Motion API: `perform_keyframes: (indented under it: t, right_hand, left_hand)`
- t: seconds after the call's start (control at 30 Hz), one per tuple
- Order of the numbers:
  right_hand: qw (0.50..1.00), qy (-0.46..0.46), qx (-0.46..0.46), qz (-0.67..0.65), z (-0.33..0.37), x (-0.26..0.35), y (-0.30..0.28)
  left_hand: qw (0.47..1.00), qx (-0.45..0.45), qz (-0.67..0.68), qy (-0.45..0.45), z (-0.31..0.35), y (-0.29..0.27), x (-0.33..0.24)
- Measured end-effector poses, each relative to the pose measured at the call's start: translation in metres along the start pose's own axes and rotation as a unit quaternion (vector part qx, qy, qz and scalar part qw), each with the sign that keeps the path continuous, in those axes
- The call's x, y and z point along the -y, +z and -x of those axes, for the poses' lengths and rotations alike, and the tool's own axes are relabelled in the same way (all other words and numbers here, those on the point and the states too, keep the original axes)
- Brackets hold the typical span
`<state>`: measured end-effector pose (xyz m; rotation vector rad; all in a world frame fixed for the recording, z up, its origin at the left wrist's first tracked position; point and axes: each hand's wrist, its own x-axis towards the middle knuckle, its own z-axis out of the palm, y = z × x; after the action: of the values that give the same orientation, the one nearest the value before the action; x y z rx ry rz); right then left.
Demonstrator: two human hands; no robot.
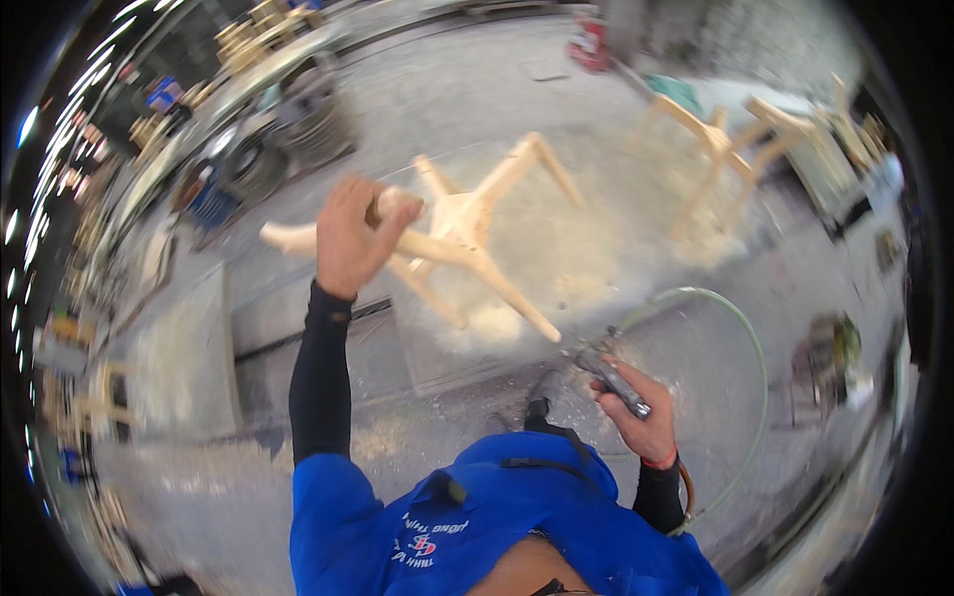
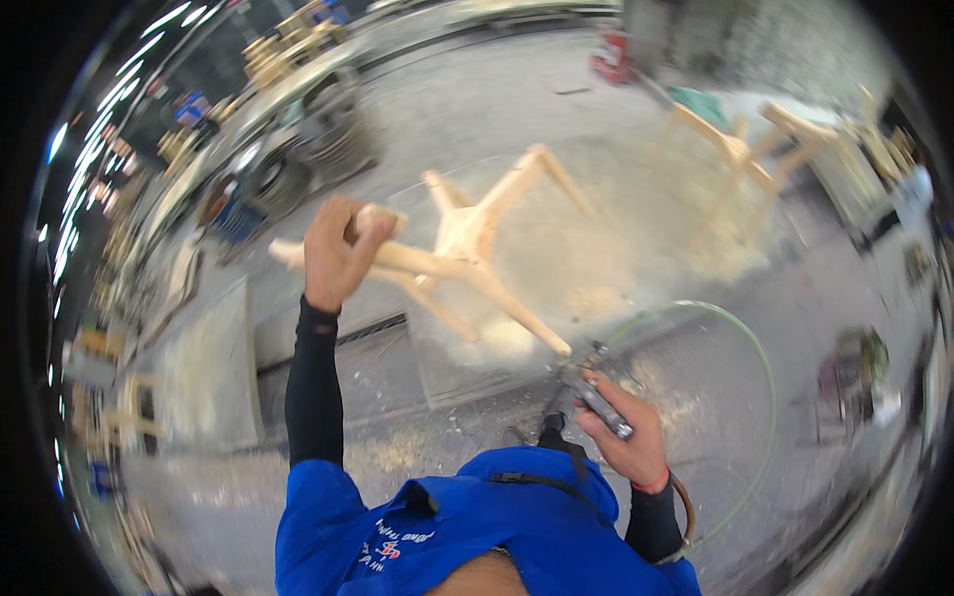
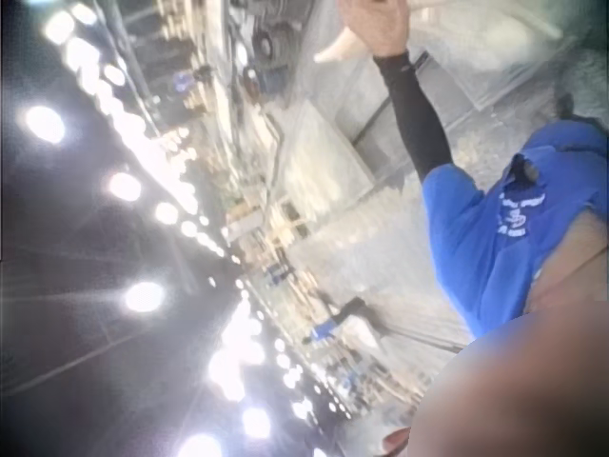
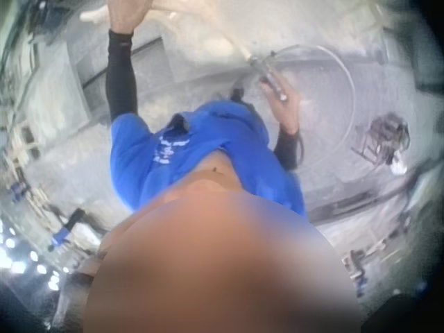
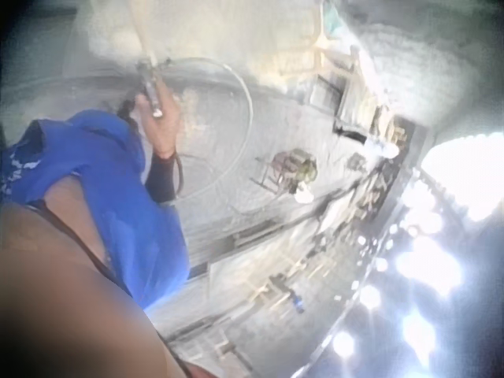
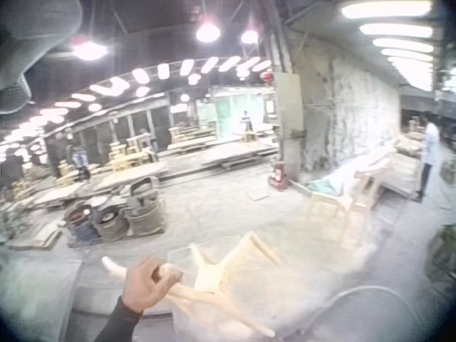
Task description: The person uses a spray gun to apply a light-colored finish to wooden chair frames on a factory floor. They hold each chair with one hand and spray with the other, rotating the chair to cover all sides before setting it down and picking up the next one.
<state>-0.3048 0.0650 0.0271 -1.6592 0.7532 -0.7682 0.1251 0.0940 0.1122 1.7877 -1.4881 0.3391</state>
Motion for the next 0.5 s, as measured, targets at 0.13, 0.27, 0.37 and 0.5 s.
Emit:
perform_keyframes:
  t: [0.13, 0.27, 0.37, 0.5]
  right_hand:
    - [0.998, 0.016, -0.054, 0.042, 0.005, -0.010, -0.017]
    - [0.990, 0.051, -0.123, 0.047, 0.021, -0.017, -0.032]
    - [0.983, 0.073, -0.164, 0.045, 0.033, -0.027, -0.042]
    - [0.970, 0.081, -0.212, 0.088, 0.042, -0.040, -0.055]
  left_hand:
    - [0.985, -0.098, -0.030, 0.142, -0.008, 0.086, -0.082]
    - [0.973, -0.084, -0.008, 0.217, -0.019, 0.136, -0.125]
    - [0.954, -0.030, 0.039, 0.295, -0.010, 0.152, -0.134]
    - [0.899, -0.010, 0.099, 0.426, -0.013, 0.154, -0.104]
